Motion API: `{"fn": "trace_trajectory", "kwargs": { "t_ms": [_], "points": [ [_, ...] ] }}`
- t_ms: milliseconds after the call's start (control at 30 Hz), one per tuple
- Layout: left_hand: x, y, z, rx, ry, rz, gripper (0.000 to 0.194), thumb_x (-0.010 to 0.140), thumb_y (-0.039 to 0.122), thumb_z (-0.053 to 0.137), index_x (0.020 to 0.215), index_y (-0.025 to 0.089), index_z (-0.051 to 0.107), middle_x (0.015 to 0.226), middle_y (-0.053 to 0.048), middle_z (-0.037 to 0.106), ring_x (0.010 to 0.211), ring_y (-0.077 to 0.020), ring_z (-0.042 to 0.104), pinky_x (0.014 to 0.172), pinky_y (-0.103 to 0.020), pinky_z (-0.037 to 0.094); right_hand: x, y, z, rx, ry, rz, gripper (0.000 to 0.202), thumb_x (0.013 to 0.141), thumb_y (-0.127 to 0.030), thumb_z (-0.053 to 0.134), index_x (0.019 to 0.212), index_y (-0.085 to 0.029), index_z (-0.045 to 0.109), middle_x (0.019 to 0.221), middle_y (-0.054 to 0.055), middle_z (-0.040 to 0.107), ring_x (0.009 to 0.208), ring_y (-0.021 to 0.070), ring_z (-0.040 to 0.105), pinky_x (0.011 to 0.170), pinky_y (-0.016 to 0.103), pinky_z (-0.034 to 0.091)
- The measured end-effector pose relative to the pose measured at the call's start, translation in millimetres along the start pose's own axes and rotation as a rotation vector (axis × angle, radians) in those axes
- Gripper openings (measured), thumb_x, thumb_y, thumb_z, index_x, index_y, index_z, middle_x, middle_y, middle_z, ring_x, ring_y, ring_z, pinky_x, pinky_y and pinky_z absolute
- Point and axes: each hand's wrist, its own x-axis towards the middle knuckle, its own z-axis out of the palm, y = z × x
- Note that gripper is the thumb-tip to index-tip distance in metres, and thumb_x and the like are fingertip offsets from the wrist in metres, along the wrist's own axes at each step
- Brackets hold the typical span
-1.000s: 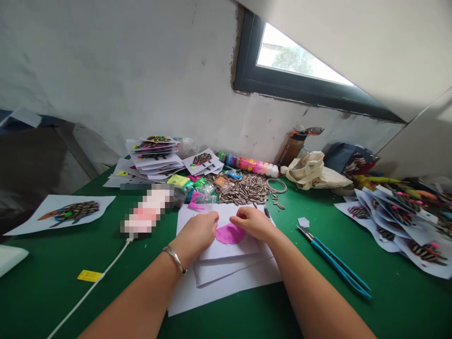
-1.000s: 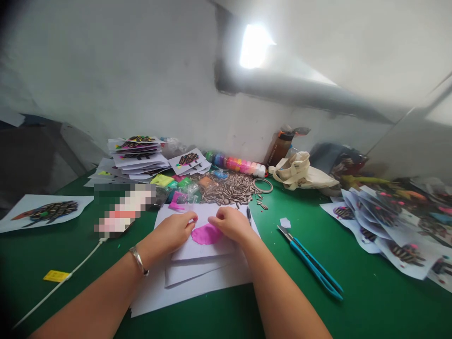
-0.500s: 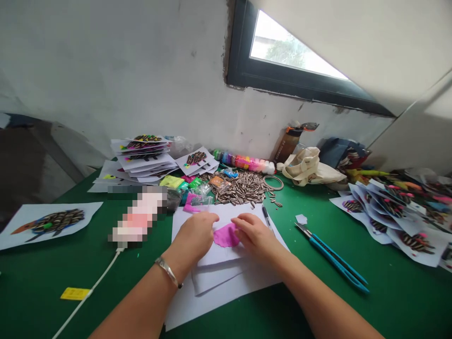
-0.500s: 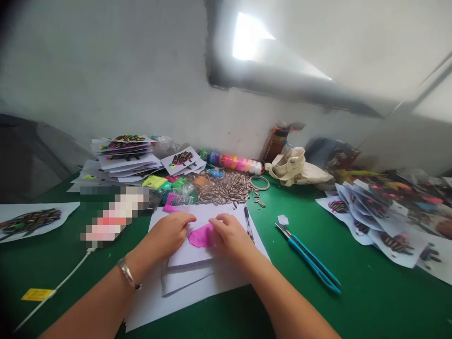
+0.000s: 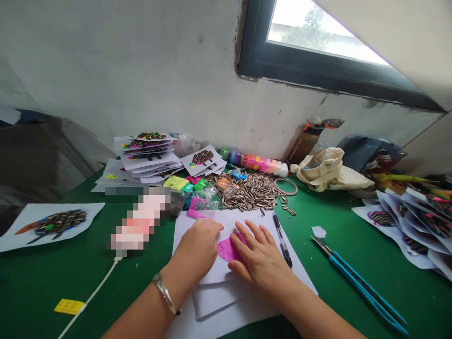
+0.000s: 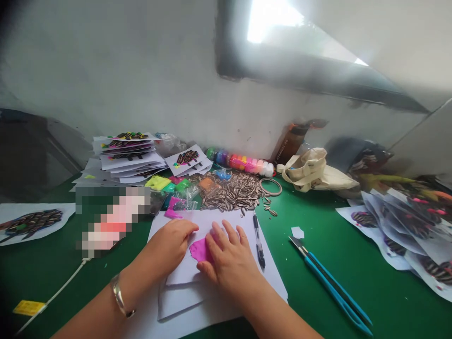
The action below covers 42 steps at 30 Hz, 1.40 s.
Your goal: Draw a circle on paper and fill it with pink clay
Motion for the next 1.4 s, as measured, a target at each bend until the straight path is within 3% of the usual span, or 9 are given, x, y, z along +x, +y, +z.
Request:
{"fn": "trace_trajectory", "kwargs": {
  "t_ms": [233,533,700,967,1200,1400],
  "points": [
    [2,-4,2.9,-0.020,-0.012,0.007,0.032,0.088,0.010,0.041,0.098,0.022,0.069,0.103,-0.006,0.069,0.100,-0.0225,0.057,0.092,-0.034,0.043,0,10,-8,0.082,-0.012,0.034,0.049,0.093,-0.047,0.043,0.135,-0.024,0.051,0.146,0.011,0.044,0.130,0.0321,0.043,0.102,0.054,0.039],
    [2,-1,2.8,0.006,-0.026,0.020,0.033,0.088,0.009,0.042,0.096,0.023,0.070,0.102,-0.007,0.067,0.101,-0.0233,0.055,0.091,-0.034,0.042,-2,7,1,0.039,-0.034,0.063,0.049,0.092,-0.054,0.045,0.133,-0.029,0.054,0.143,0.007,0.049,0.129,0.0339,0.043,0.103,0.056,0.035],
    [2,-1,5.2,0.013,-0.003,0.026,0.033,0.089,0.009,0.040,0.094,0.022,0.070,0.102,-0.006,0.065,0.100,-0.0228,0.055,0.090,-0.034,0.042,-4,7,-3,0.059,-0.042,0.040,0.052,0.093,-0.056,0.040,0.138,-0.032,0.047,0.144,0.005,0.048,0.130,0.0330,0.043,0.103,0.055,0.034],
    [3,-2,6.5,0.016,0.006,0.037,0.034,0.089,0.008,0.040,0.097,0.021,0.070,0.100,-0.006,0.065,0.098,-0.0229,0.054,0.090,-0.034,0.043,1,-1,-1,0.028,-0.057,0.077,0.053,0.093,-0.058,0.037,0.135,-0.029,0.050,0.143,0.007,0.048,0.127,0.0366,0.043,0.101,0.057,0.033],
    [2,-3,2.7,-0.025,0.020,0.043,0.033,0.089,0.007,0.041,0.100,0.019,0.070,0.101,-0.006,0.066,0.097,-0.0221,0.054,0.089,-0.034,0.044,-9,0,-6,0.053,-0.101,0.011,0.055,0.092,-0.060,0.037,0.142,-0.038,0.039,0.148,0.006,0.042,0.133,0.0391,0.037,0.102,0.061,0.033],
    [3,-6,6.2,-0.034,0.030,0.057,0.034,0.088,0.005,0.041,0.103,0.017,0.069,0.103,-0.007,0.066,0.098,-0.0225,0.054,0.090,-0.036,0.044,-4,-11,-7,0.048,-0.148,0.066,0.058,0.093,-0.063,0.028,0.141,-0.033,0.041,0.149,0.009,0.039,0.132,0.0407,0.036,0.101,0.064,0.032]
  ]
}}
